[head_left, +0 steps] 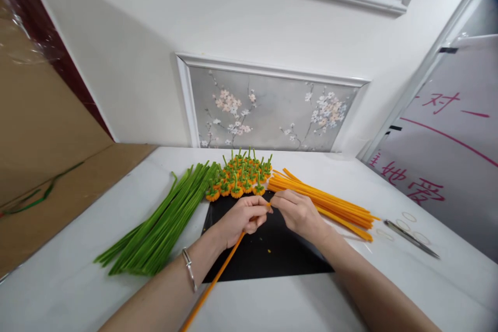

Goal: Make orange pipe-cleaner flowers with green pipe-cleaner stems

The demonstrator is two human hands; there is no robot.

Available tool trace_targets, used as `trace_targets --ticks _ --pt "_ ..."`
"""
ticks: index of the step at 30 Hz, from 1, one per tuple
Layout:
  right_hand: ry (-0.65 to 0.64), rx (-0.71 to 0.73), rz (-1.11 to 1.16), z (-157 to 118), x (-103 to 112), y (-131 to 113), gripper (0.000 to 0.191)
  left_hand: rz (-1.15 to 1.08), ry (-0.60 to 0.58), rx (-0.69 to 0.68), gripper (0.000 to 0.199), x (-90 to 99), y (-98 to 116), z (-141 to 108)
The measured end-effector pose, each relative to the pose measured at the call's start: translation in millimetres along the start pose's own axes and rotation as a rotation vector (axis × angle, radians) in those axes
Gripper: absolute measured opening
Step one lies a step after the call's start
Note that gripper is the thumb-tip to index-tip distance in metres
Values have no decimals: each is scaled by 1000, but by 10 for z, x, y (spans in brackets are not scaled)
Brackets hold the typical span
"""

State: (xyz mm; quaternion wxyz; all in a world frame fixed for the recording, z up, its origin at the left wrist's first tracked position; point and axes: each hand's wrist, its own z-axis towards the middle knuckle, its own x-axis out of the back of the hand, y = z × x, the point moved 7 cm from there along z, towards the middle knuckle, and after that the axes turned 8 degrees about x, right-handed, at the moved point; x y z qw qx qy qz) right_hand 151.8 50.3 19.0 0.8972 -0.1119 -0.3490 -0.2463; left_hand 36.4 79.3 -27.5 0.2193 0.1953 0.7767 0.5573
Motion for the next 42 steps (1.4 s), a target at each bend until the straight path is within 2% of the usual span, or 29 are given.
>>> trace_targets --ticks 2,6,9,14,17,21,26,28,30,32,34,36,39,42 --pt "6 -106 92 11 -15 52 21 214 86 -149 7 21 100 -16" --pt "-3 -336 246 17 -56 184 15 800 354 -501 20 9 321 -135" --pt "-14 -400 317 30 -56 217 15 1041 465 -628 23 -19 377 -205" --pt "8 -349 315 48 1 197 15 1002 426 -589 13 -1 391 -199" --pt "-8 -312 282 28 -8 195 12 1044 438 -602 17 -27 414 -212" --pt "-8 -227 121 10 -13 157 15 1092 475 -654 17 -38 402 -226" --pt "-75 -176 -54 26 -36 85 20 1134 520 -707 20 -39 356 -232" --pt "-56 -174 -35 30 -15 84 19 1086 534 -666 21 -27 374 -236" --pt "-22 -147 0 33 19 86 19 925 507 -573 17 9 401 -226" --pt "8 -99 23 40 61 75 22 664 348 -381 17 27 354 -160" --pt "23 -47 49 56 97 46 25 344 148 -125 37 10 221 -97" --pt "32 -9 80 77 128 6 27 85 5 13 43 -29 138 -88" --pt "57 15 100 102 162 -40 26 -58 -89 1 33 -45 135 -93" --pt "52 2 86 98 148 -41 23 -26 -74 -47 29 -22 148 -83"
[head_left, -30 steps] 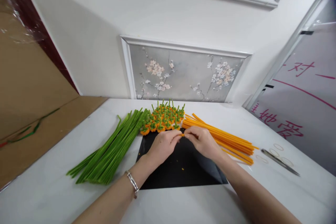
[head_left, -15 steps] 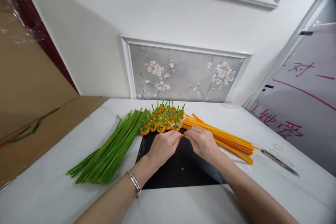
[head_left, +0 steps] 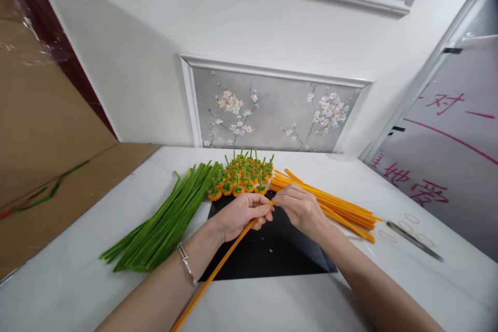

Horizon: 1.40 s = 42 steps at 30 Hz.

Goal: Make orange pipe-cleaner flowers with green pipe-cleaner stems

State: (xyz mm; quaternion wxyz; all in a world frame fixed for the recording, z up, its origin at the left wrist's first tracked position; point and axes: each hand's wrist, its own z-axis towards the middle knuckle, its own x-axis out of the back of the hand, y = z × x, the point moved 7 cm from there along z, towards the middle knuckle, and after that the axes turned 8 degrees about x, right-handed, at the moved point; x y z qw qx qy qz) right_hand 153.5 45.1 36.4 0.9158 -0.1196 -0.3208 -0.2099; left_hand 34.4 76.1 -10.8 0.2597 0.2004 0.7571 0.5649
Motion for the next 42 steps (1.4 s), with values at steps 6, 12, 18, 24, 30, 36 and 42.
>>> trace_targets --ticks 6,12,18,24,30,36,42 --pt "-90 -80 -90 -58 -106 65 20 372 220 -61 13 61 72 3" --pt "-226 -211 -199 -79 -215 136 19 1225 476 -367 20 -75 258 -91" --pt "-258 -249 -213 -88 -263 154 17 1325 440 -333 20 -76 204 -69" --pt "-278 -238 -202 -101 -283 159 19 1072 305 -328 21 -8 208 -47" --pt "-235 -211 -51 -127 -209 248 14 849 265 -260 16 86 163 -20" --pt "-233 -213 -60 -112 -175 244 13 894 323 -280 22 74 184 -11" --pt "-265 -178 -117 -114 -259 198 19 918 335 -339 19 29 232 -33"
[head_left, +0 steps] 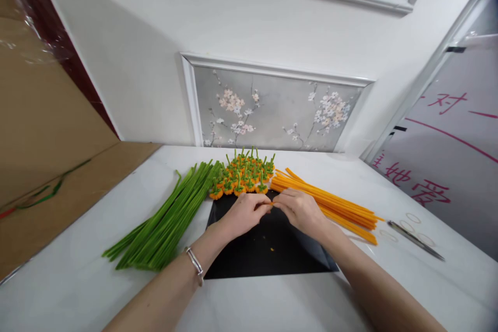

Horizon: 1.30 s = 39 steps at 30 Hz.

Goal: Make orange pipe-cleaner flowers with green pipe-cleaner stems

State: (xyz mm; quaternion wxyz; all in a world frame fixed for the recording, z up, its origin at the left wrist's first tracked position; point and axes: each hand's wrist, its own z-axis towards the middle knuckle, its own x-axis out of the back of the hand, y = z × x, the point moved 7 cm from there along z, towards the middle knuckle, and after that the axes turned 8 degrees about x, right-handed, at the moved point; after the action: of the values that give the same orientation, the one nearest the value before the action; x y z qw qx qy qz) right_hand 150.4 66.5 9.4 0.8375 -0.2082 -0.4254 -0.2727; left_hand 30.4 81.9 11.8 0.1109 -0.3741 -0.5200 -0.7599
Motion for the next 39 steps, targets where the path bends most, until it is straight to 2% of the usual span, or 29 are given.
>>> trace_targets --ticks 4,9,15,18,20,22,23,26,28,31,35,39 --pt "10 -27 44 3 17 -13 20 106 35 -78 22 9 58 -17" --pt "15 -169 298 3 43 42 23 246 128 -166 23 11 107 -65" --pt "-15 -244 418 5 -2 62 25 247 231 -161 22 29 110 -105" --pt "-8 -234 380 6 -17 51 25 249 272 -134 22 47 109 -109" --pt "17 -219 330 0 -10 61 23 219 245 -102 21 52 78 -90" --pt "41 -208 270 -20 6 107 20 133 151 -28 22 42 -3 -53" --pt "45 -207 232 -36 17 147 20 69 87 30 29 31 -62 -34" --pt "38 -225 104 -100 72 323 23 -154 -105 262 45 -7 -265 -22" --pt "9 -259 51 -147 108 456 23 -319 -199 371 43 -16 -346 -46" --pt "-40 -369 -47 -222 176 639 24 -494 -287 425 37 9 -378 -71" --pt "-105 -464 -29 -299 263 758 26 -692 -244 487 32 115 -428 -54" --pt "-303 -457 54 -394 303 799 28 -945 -192 568 18 119 -478 -41"
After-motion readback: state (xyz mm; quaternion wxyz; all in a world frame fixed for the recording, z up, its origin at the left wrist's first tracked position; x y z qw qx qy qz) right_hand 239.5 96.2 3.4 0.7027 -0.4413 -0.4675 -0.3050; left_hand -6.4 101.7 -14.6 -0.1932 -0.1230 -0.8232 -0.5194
